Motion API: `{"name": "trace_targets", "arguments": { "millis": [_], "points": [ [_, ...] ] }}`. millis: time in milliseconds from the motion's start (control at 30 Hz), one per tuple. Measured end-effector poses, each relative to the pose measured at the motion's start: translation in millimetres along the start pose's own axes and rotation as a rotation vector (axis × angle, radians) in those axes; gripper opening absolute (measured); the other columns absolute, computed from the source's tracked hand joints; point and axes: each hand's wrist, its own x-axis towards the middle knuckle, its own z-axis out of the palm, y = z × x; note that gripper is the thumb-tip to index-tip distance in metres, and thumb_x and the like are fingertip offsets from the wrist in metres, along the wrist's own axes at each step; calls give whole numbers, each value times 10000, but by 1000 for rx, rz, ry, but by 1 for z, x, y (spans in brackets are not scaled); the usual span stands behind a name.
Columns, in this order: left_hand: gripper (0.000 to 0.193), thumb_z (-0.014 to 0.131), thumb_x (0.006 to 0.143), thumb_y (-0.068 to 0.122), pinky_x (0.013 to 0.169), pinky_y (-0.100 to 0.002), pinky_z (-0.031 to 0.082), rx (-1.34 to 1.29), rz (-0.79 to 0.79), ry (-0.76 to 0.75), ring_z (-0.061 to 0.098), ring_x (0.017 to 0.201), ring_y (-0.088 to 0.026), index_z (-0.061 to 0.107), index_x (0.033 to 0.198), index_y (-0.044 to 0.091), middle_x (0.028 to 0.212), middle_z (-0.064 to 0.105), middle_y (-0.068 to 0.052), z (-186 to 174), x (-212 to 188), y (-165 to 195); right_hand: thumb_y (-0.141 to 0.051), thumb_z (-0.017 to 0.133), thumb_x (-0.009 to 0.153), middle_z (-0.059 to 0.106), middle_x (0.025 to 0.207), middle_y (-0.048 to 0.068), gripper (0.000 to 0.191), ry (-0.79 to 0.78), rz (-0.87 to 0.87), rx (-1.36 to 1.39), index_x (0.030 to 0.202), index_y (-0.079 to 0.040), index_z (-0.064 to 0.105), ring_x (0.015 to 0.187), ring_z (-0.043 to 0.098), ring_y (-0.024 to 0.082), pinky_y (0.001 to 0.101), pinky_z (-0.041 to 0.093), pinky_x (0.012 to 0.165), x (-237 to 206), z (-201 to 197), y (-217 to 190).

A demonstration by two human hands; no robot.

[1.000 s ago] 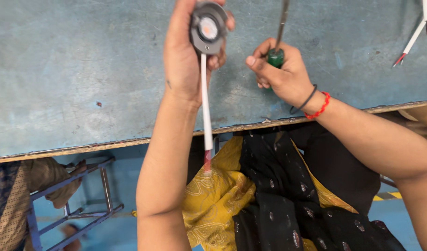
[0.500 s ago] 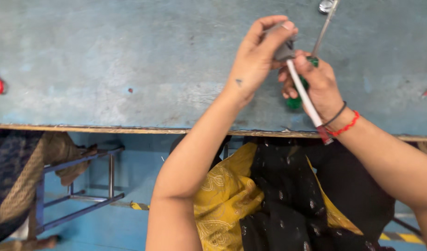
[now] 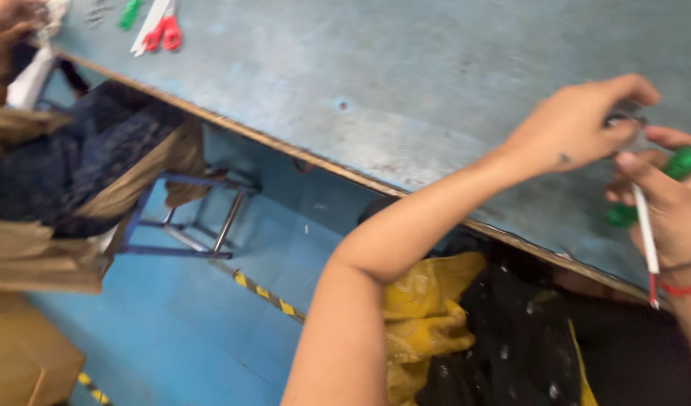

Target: The person assembles small circular electronic components with wires. They use a screwdriver to tighten screws on the components and place them on the table. The person also handles small metal caps and rubber rings, inserting them into the components.

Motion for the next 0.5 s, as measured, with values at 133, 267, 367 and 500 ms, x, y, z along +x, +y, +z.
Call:
{"name": "trace_targets", "arguments": {
  "millis": [133,267,367,500],
  "points": [
    [436,776,836,291,962,-366,633,-37,-45,-60,768,1152,-227,680,1248,188,1194,804,-48,-3,13,-19,-99,740,1058,608,843,7,460,-25,-115,-344,1415,-31,457,673,575,68,240,492,677,7,-10,17],
    [463,789,829,312,957,-366,606,-169,-119,-135,779,1086,-215,679,1264,198,1155,842,-59,-6,19,-31,-102,729,1099,622,876,37,406,-34,-250,-687,1396,16,478,715,600,96,231,511,727,13,-37,40],
    [434,796,796,261,911,-374,612,-264,49,-146,787,1114,-232,710,1211,170,1167,823,-84,-6,25,-35,-167,694,1132,615,874,52,295,-82,-249,-774,1258,37,522,713,588,115,250,510,733,19,-63,60],
    [401,781,769,197,915,-381,617,-368,26,-193,766,1047,-238,730,1152,91,1096,849,-97,0,31,-40,-159,698,1118,616,880,46,297,-104,-101,-825,1266,29,521,719,590,110,247,510,733,21,-93,79]
  ]
}}
